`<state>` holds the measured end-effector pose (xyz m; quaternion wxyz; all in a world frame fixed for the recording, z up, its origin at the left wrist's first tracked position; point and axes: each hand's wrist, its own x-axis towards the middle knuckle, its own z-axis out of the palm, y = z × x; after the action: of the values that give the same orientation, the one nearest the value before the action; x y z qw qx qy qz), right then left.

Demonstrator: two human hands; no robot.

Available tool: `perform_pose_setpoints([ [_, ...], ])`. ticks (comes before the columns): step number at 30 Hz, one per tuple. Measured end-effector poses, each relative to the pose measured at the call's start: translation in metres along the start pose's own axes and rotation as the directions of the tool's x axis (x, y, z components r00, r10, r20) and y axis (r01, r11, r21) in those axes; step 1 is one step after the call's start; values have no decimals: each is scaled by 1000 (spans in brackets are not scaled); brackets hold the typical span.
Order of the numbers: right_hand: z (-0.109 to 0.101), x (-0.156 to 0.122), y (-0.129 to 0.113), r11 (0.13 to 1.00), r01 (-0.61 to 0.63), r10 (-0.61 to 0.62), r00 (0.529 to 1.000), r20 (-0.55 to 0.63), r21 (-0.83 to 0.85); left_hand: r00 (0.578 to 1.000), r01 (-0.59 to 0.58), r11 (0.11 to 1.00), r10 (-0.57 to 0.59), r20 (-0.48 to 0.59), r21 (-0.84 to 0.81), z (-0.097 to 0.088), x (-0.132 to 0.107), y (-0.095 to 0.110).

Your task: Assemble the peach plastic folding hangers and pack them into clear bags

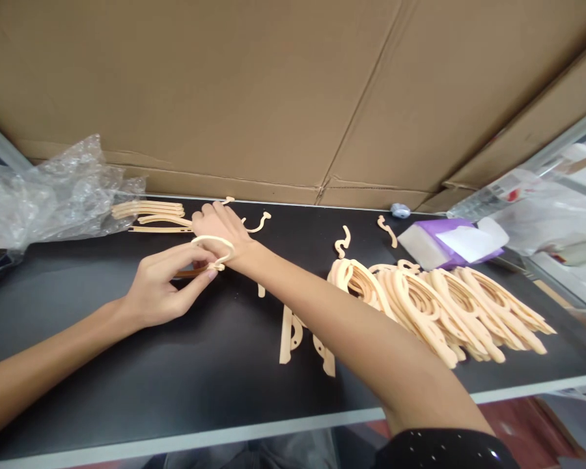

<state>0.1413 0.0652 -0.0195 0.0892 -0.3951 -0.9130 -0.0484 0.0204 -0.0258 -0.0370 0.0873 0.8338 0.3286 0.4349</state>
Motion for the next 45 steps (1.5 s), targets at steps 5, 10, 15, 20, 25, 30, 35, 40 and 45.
perform_pose_setpoints([
  [5, -29, -42, 23, 963, -179, 181, 983, 9, 201, 999, 33, 996, -32, -12, 87, -2, 0, 1],
  [10, -56, -97, 50, 880, -257, 363, 906, -217, 400, 995, 84, 986, -76, -61, 141, -2, 2, -4],
  [15, -72, -134, 47, 738, -255, 493, 835, -243, 624, 997, 58, 982, -49, -56, 177, -1, 5, -8],
  [20, -79, -145, 36, 704, -231, 542, 786, -298, 672, 993, 16, 997, -25, 119, 77, 0, 0, -7],
  [25, -80, -150, 29, 575, -200, 603, 759, -246, 793, 986, -63, 995, 51, 159, 76, 2, -7, -9],
  [30, -70, -145, 19, 251, -100, 583, 810, -68, 963, 994, -108, 987, 104, 39, 123, 4, -7, -5],
  [35, -62, -142, 11, 328, -242, 431, 898, 84, 913, 995, -95, 989, 92, 27, 112, 4, -6, 5],
  [40, -64, -144, 11, 434, -294, 337, 929, 149, 852, 999, 32, 999, -32, 9, 15, 5, -4, 13],
  [45, -60, -144, 14, 360, -297, 471, 876, 103, 884, 979, 202, 975, -198, 58, -89, 7, -1, 14],
])
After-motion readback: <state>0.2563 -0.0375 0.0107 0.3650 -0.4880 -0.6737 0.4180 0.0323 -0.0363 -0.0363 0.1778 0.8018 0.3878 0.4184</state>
